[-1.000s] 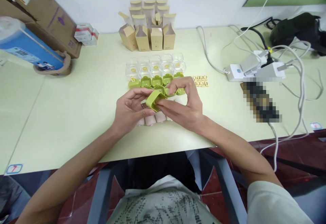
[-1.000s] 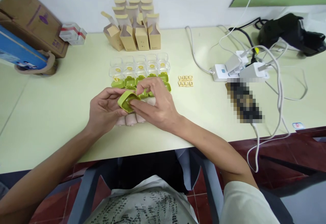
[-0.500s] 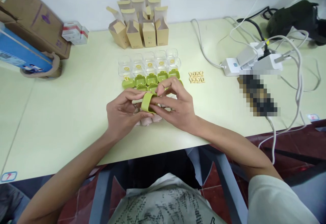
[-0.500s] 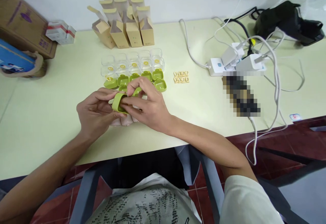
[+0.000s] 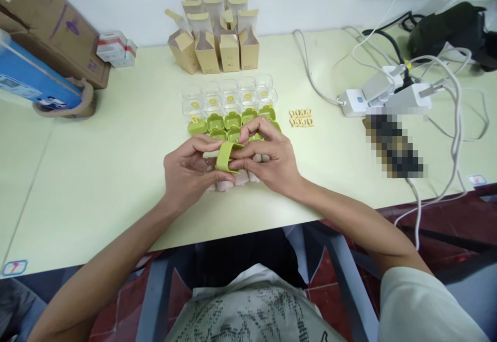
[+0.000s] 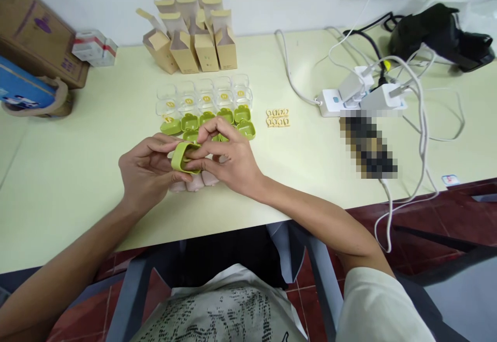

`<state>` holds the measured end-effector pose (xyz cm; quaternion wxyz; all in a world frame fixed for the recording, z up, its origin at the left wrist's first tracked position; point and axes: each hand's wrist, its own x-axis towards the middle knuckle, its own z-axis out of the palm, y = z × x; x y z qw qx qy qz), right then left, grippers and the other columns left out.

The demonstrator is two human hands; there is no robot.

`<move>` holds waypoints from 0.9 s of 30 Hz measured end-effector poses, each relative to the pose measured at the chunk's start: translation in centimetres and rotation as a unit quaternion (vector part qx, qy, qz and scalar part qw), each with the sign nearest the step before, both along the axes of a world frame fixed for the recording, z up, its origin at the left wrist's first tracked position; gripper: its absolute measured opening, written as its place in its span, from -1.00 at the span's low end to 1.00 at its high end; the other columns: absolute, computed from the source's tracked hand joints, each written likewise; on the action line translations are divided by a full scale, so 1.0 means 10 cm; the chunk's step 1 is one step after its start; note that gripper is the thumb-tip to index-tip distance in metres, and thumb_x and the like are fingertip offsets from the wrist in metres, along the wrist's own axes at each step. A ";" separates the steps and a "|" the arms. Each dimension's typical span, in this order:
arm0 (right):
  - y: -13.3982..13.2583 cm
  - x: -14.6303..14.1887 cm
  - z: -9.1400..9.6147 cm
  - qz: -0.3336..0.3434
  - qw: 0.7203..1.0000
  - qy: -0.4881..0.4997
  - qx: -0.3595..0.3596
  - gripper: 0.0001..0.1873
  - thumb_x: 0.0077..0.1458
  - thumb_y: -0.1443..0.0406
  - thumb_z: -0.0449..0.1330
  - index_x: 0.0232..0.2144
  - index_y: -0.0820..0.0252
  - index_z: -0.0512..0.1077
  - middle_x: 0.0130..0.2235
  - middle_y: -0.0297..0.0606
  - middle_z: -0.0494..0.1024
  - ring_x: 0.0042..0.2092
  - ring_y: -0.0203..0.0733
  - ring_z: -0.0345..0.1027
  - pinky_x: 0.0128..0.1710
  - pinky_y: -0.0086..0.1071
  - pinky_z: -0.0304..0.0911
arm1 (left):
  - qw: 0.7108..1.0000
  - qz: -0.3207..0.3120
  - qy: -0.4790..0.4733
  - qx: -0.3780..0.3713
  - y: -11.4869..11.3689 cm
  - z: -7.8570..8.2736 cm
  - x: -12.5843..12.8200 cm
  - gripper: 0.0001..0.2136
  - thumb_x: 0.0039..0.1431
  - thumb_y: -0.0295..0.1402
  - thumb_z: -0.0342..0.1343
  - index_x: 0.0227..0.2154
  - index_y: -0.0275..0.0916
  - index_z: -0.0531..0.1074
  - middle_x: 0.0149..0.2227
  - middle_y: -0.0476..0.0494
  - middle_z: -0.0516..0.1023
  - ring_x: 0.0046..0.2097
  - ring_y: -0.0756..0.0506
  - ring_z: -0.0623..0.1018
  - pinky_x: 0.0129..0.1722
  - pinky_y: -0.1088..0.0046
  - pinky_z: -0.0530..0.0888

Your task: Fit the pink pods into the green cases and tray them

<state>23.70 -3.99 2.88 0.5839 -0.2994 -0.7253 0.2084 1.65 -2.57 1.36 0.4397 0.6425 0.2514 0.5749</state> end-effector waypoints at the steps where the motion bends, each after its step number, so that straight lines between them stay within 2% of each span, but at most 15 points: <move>1: -0.01 0.00 0.00 0.001 1.000 -0.005 -0.007 -0.78 0.43 0.11 0.47 -0.27 0.03 0.76 -0.10 -0.23 0.59 -0.05 -0.13 0.52 -0.11 -0.12 0.59 | 1.000 0.001 0.001 0.001 0.01 -0.01 -0.01 -0.40 -0.24 -0.24 0.83 -0.05 -0.01 0.78 -0.13 -0.08 0.71 -0.07 -0.13 0.74 -0.17 0.36 0.74; 6: -0.04 -0.03 -0.03 0.001 1.000 -0.005 -0.007 -0.91 0.44 0.23 0.45 -0.17 0.00 0.79 -0.03 -0.20 0.63 0.03 -0.11 0.55 0.01 -0.07 0.61 | 1.000 -0.001 -0.007 0.022 0.03 -0.04 -0.01 -0.38 -0.21 -0.21 0.82 -0.01 0.01 0.77 -0.07 -0.10 0.71 -0.02 -0.14 0.74 -0.13 0.34 0.77; 10: -0.03 -0.06 -0.04 -0.023 0.998 0.010 0.060 -0.85 0.41 0.34 0.45 -0.11 -0.07 0.79 -0.06 -0.23 0.63 0.01 -0.12 0.57 -0.04 -0.12 0.60 | 0.999 -0.002 -0.010 0.034 0.01 -0.03 -0.01 -0.35 -0.23 -0.21 0.82 0.01 0.00 0.77 -0.03 -0.12 0.73 0.02 -0.15 0.75 -0.09 0.34 0.80; 14: -0.04 -0.06 -0.03 -0.071 0.993 -0.020 0.096 -0.88 0.41 0.30 0.46 -0.10 -0.08 0.77 -0.07 -0.20 0.65 -0.03 -0.09 0.58 -0.06 -0.11 0.61 | 1.000 0.006 0.012 0.015 0.01 0.00 -0.03 -0.33 -0.31 -0.18 0.83 -0.02 0.05 0.77 -0.03 -0.15 0.74 0.02 -0.24 0.76 -0.10 0.19 0.81; 16: -0.05 -0.05 -0.03 -0.080 0.993 -0.036 0.084 -0.93 0.43 0.26 0.45 -0.13 -0.05 0.77 -0.06 -0.18 0.66 -0.03 -0.09 0.58 -0.10 -0.13 0.62 | 1.000 0.008 0.012 0.005 0.01 0.00 -0.04 -0.33 -0.33 -0.19 0.83 -0.04 0.04 0.77 -0.03 -0.15 0.74 0.01 -0.24 0.76 -0.10 0.19 0.80; 19: -0.07 -0.04 -0.01 -0.060 0.996 -0.049 0.041 -0.90 0.46 0.22 0.41 -0.15 -0.05 0.77 -0.01 -0.16 0.66 0.00 -0.08 0.58 -0.15 -0.16 0.64 | 1.000 0.005 0.001 0.016 0.01 0.01 -0.05 -0.33 -0.32 -0.18 0.83 -0.04 0.01 0.77 -0.03 -0.13 0.75 0.01 -0.21 0.77 -0.10 0.26 0.80; 23: -0.06 -0.03 0.02 -0.031 0.998 -0.042 0.047 -0.89 0.46 0.27 0.38 -0.09 0.01 0.75 0.03 -0.15 0.65 0.06 -0.06 0.59 0.02 -0.03 0.67 | 1.000 0.014 0.006 0.014 0.00 0.04 -0.04 -0.38 -0.26 -0.24 0.82 -0.05 0.00 0.77 -0.03 -0.13 0.75 0.02 -0.18 0.77 -0.11 0.32 0.81; 27: -0.09 -0.02 0.04 -0.046 0.997 -0.054 0.033 -0.90 0.45 0.26 0.38 -0.09 -0.05 0.73 0.05 -0.12 0.65 0.08 0.00 0.58 0.05 0.02 0.69 | 1.000 0.014 -0.004 0.024 -0.02 0.07 -0.02 -0.37 -0.26 -0.26 0.83 -0.03 0.03 0.79 -0.04 -0.12 0.75 0.02 -0.18 0.76 -0.19 0.37 0.81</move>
